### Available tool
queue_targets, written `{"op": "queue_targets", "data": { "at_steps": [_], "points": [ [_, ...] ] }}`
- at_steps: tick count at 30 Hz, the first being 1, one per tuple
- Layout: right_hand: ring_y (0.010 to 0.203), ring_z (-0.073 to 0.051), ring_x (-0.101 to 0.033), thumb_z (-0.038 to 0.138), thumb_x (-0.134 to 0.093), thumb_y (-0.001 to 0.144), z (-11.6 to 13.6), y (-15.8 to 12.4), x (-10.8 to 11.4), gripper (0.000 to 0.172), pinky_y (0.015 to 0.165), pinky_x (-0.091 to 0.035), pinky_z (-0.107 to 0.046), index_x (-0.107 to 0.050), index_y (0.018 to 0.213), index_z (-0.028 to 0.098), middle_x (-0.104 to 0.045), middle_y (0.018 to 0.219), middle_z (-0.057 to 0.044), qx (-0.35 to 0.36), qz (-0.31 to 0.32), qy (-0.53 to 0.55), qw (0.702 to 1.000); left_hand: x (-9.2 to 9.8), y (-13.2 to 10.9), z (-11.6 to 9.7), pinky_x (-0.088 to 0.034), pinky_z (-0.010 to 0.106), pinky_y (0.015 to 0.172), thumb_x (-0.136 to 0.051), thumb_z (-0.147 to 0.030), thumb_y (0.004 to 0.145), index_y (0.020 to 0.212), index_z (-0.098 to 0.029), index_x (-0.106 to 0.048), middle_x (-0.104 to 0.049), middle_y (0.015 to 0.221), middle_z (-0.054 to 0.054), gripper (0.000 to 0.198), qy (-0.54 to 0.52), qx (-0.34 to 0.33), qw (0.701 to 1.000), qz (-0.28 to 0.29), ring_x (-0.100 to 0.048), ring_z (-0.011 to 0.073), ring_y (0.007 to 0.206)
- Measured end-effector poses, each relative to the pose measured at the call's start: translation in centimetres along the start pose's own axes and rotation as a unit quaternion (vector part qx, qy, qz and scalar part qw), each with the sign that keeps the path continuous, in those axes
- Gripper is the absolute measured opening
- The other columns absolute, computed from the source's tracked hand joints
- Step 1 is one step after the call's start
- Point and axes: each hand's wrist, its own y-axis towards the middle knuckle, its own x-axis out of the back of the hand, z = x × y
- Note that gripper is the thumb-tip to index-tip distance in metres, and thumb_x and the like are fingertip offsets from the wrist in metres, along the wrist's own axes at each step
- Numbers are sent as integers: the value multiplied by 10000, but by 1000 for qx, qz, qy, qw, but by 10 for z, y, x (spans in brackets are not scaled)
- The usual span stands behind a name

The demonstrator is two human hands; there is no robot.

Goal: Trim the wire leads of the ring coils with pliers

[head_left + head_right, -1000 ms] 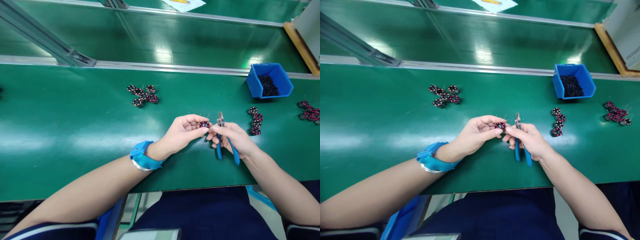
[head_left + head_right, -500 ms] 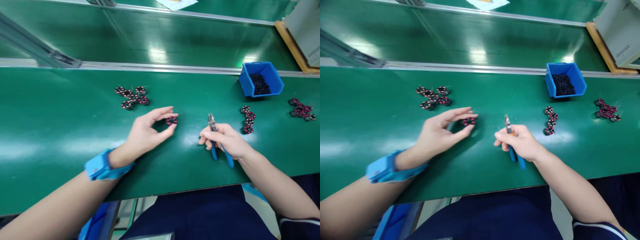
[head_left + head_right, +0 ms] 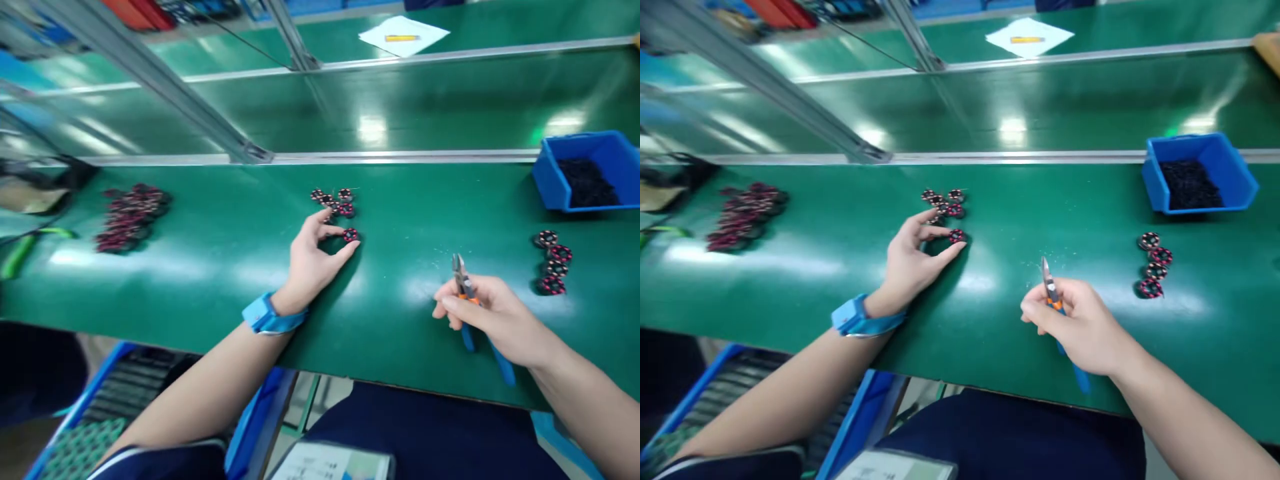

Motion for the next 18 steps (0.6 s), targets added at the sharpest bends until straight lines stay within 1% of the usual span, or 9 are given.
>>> {"op": "queue_targets", "data": {
  "at_steps": [3,5,8,10,11,13,15,17,18],
  "points": [
    [650,-88,-564,494,-646,799,-5,1,3,364,605,-456,-212,-652,875,138,-616,721,-33,-12,20,-24,999,-5,-3,-11,-477,317,923,-785,-263,689,1285,-81,-471,-675,960,84,698,-102,22,994,19,-639,162,915],
    [650,-90,-565,494,-626,814,-5,1,4,362,608,-455,-217,-649,858,136,-622,729,-41,-10,23,-35,999,-9,-8,-28,-507,278,870,-796,-229,667,1242,-92,-489,-653,958,69,666,-221,60,971,69,-643,137,874],
    [623,-93,-557,472,-589,830,0,2,9,353,593,-453,-229,-635,789,124,-637,744,-64,-15,26,-48,998,-15,-16,-56,-547,243,781,-798,-195,671,1134,-99,-553,-641,909,52,533,-376,149,880,249,-654,106,772],
    [587,-91,-545,458,-576,824,3,3,16,348,576,-450,-235,-628,765,118,-643,745,-74,-39,42,-68,996,-21,-17,-70,-555,222,713,-790,-173,681,1056,-102,-599,-652,838,47,427,-414,191,808,374,-651,96,708],
    [569,-87,-537,456,-569,824,4,4,20,348,567,-445,-236,-627,768,117,-647,747,-76,-53,54,-84,994,-25,-17,-75,-552,211,672,-786,-164,683,1021,-105,-616,-653,800,42,383,-419,199,782,416,-642,92,675],
    [545,-83,-522,460,-549,834,6,6,27,355,549,-425,-232,-626,785,117,-651,741,-77,-78,73,-123,987,-31,-14,-78,-542,204,605,-781,-164,679,968,-117,-633,-650,762,35,328,-420,190,759,461,-626,94,632],
    [547,-82,-518,431,-520,852,10,7,30,329,547,-412,-225,-612,801,119,-650,737,-70,-77,67,-156,983,-34,-12,-78,-545,218,590,-774,-198,685,940,-130,-642,-660,783,47,295,-402,141,779,460,-635,118,650],
    [592,-88,-535,367,-488,862,17,6,27,268,578,-421,-223,-587,804,124,-642,745,-55,-39,26,-200,979,-30,-13,-77,-558,234,628,-758,-249,709,931,-153,-664,-681,856,64,259,-343,48,840,418,-654,146,715],
    [624,-96,-543,346,-474,866,21,3,24,253,601,-428,-227,-579,797,127,-636,746,-49,-10,-6,-235,972,-27,-14,-76,-557,229,634,-748,-259,725,921,-180,-686,-686,900,56,220,-281,-22,886,369,-652,145,721]
  ]
}}
